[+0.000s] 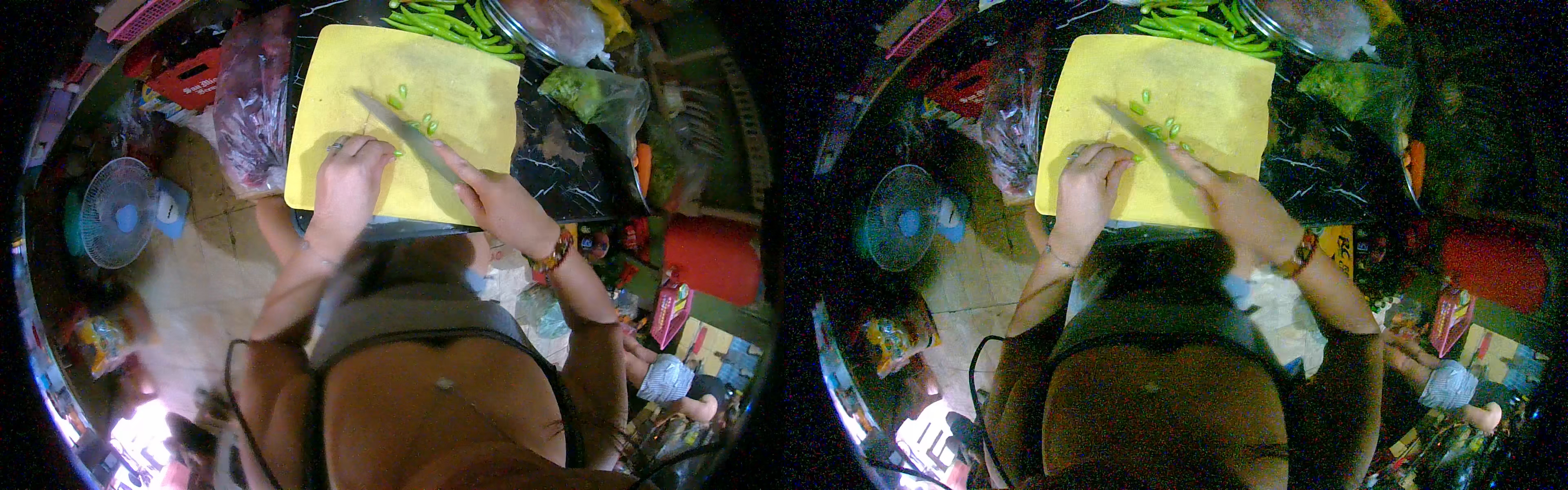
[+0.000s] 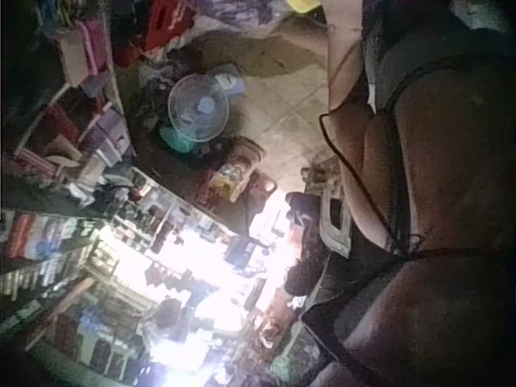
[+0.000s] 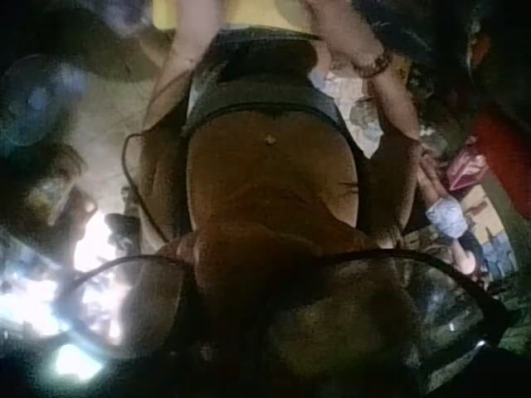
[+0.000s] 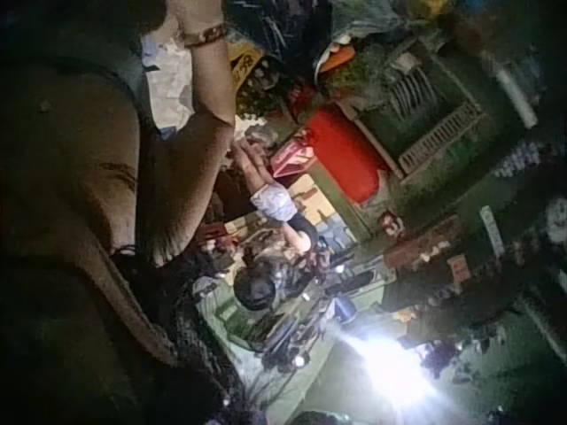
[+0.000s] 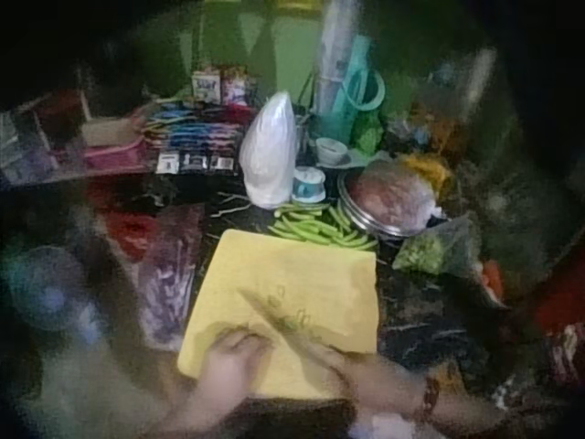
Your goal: The person chops green vegetables on a yellow cutting board using a knife. They gather the chopped pieces into a plastic bag and then wash their hands in a sink.
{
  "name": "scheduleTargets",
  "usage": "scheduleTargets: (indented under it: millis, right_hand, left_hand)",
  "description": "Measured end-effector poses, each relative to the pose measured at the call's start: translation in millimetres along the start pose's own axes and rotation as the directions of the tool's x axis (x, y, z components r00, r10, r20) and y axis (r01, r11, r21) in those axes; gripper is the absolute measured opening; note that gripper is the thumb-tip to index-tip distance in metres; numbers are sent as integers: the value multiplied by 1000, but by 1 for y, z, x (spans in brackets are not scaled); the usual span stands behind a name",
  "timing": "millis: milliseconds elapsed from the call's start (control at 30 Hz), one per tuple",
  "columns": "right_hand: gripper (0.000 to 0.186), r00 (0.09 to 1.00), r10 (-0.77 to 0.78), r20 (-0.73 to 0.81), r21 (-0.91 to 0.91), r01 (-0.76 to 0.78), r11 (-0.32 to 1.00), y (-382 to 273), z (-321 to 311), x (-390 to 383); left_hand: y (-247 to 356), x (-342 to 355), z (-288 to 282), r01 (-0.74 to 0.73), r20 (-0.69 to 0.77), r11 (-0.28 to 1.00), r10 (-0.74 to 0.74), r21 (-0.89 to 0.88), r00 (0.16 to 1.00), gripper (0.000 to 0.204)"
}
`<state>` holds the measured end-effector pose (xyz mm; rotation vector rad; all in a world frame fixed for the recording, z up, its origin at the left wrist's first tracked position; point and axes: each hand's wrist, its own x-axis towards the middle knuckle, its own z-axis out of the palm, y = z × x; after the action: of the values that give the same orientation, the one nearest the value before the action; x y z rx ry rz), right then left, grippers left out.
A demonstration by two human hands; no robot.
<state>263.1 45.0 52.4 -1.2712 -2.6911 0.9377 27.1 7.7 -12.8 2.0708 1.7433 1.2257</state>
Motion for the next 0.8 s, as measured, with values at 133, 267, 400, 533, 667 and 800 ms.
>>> scheduleTargets:
  millis: [133, 267, 400, 533, 667, 800]
  right_hand:
    - [68, 998, 58, -7, -76, -59, 995, -13, -9, -40]
    - [71, 989, 117, 95, -190, -97, 977, -22, -15, -61]
    - [72, 994, 81, 67, -311, -56, 949, -25, -7, -56]
    - [70, 1000, 22, 8, -259, -20, 966, -21, 16, -14]
    - [66, 996, -84, -30, -46, 82, 996, -10, 7, 7]
    - [64, 999, 23, -39, -46, -24, 999, -12, 2, -19]
  left_hand:
    - [0, 1, 1, 34, 25, 999, -33, -22, 999, 9]
    - [0, 0, 0, 67, 39, 998, -66, -17, 997, 9]
    - [-2, -1, 4, 28, 5, 999, -27, -28, 1000, 7]
    - [0, 1, 4, -11, 0, 1000, 11, -20, 1000, 4]
    - [-3, 0, 2, 13, 8, 1000, -13, -4, 1000, 6]
    - [-5, 2, 4, -7, -1, 1000, 6, -29, 1000, 5]
